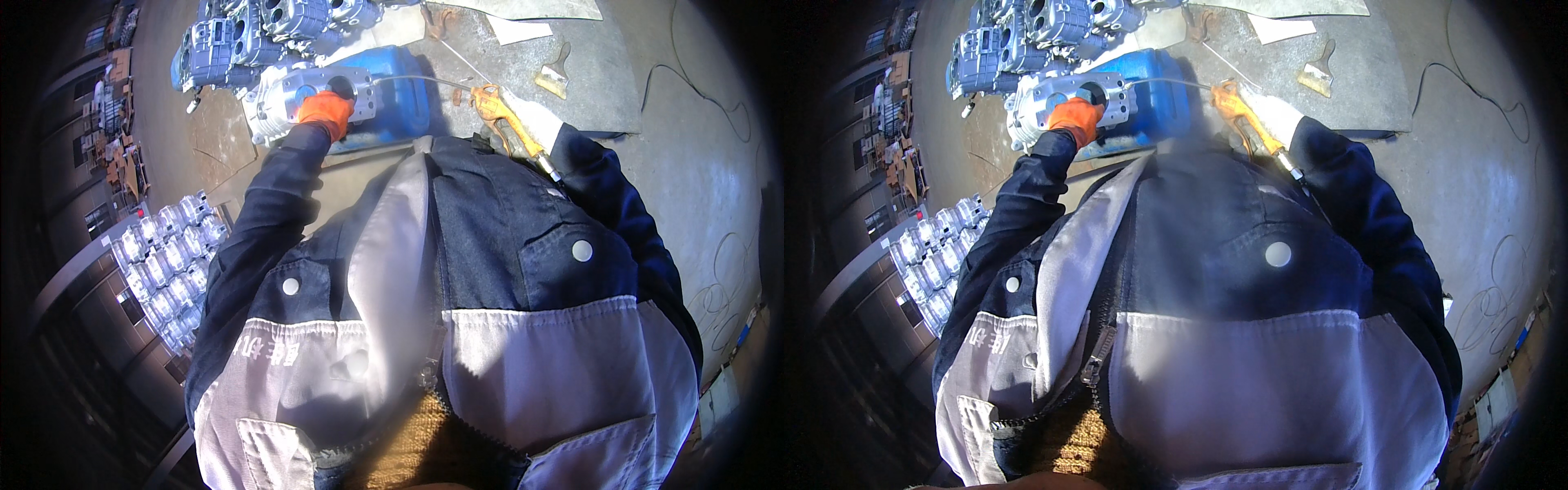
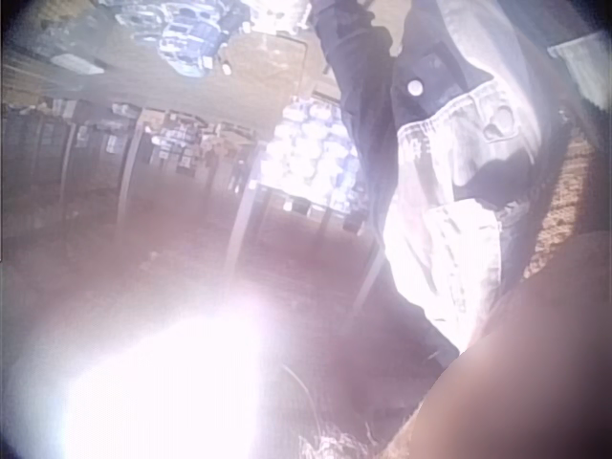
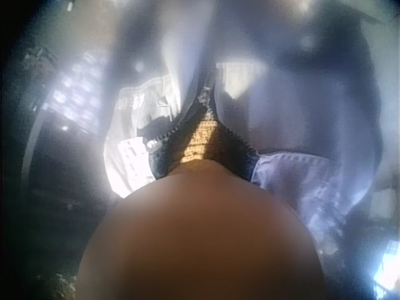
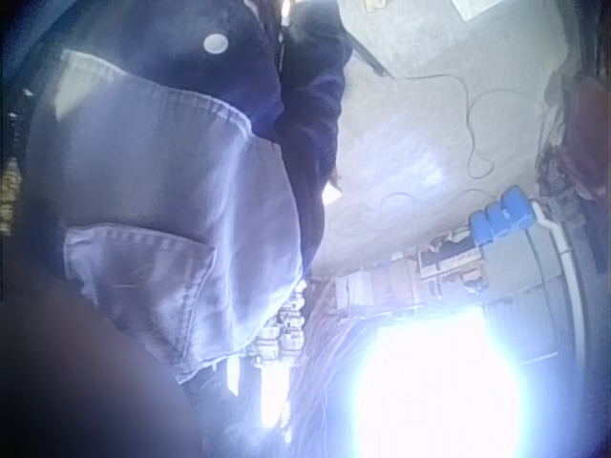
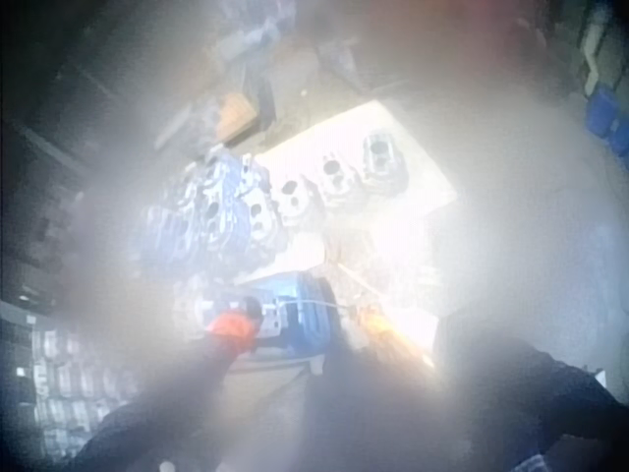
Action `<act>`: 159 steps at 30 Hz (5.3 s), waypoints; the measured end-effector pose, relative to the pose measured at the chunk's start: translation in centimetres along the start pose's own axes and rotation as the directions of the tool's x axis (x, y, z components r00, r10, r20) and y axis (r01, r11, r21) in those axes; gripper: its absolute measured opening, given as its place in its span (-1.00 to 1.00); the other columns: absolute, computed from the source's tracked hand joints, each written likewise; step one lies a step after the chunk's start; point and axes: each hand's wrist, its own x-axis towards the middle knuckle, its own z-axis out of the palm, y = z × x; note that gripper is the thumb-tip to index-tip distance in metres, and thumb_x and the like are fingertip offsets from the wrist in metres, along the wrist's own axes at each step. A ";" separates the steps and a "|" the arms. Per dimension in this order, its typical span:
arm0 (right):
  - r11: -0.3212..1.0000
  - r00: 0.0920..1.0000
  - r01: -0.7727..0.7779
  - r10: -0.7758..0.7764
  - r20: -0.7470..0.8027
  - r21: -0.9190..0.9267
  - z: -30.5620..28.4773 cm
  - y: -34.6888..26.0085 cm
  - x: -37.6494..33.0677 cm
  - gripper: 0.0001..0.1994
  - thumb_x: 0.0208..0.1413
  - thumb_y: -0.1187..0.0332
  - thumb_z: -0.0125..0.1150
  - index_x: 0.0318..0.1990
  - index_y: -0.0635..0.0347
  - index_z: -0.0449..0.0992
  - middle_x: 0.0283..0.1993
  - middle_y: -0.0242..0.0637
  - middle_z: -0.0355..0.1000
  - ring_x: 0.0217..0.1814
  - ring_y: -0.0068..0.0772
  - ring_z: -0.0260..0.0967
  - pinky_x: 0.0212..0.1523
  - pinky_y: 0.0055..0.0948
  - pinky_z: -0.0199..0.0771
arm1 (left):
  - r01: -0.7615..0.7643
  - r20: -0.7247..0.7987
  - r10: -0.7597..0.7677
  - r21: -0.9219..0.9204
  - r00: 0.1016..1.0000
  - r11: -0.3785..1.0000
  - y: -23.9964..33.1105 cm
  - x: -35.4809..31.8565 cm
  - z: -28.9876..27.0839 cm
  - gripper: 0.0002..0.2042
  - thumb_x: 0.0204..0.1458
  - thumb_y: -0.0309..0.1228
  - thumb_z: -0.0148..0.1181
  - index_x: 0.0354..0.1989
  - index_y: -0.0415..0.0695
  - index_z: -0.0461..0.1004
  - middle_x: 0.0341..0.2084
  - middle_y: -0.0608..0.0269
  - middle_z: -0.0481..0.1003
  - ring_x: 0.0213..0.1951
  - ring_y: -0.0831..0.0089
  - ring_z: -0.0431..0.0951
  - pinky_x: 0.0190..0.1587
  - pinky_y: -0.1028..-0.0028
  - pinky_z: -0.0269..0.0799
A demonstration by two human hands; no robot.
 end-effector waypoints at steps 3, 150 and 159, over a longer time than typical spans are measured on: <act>0.656 0.959 0.256 -0.263 0.103 -0.710 -0.4 0.0 -0.1 -0.58 0.37 0.13 -0.17 0.19 0.23 0.30 0.03 -0.22 0.43 -0.04 -0.51 0.47 -0.06 -0.57 0.53 | -0.013 -0.027 0.013 0.007 1.000 1.000 -0.2 0.2 0.3 -0.70 -0.03 -0.35 0.20 -0.06 0.06 0.51 -0.09 0.04 0.49 -0.01 0.02 0.51 -0.03 0.15 0.46; 0.819 0.997 0.047 -0.009 0.070 -0.571 6.8 -4.6 -0.6 -0.38 0.31 -0.13 -0.30 -0.06 0.28 0.53 -0.44 -0.09 0.46 -0.33 -0.28 0.43 -0.21 -0.37 0.36 | -0.114 -0.129 -0.582 -0.991 0.803 0.063 -5.5 -1.8 20.0 -0.38 0.06 -0.27 0.18 0.22 -0.40 0.18 0.11 -0.19 0.36 0.13 0.08 0.40 0.08 0.29 0.36; 0.000 0.968 0.053 -0.245 0.051 -0.999 6.9 -5.2 0.8 -0.30 0.26 -0.19 -0.32 -0.27 0.34 0.57 -0.37 0.12 0.49 -0.26 0.12 0.44 -0.10 -0.12 0.34 | -0.167 -0.249 -0.697 -0.968 0.672 0.185 -4.1 -1.3 17.4 -0.50 0.08 0.00 0.12 -0.14 -0.29 0.48 -0.25 -0.10 0.54 -0.14 0.01 0.53 -0.12 0.26 0.38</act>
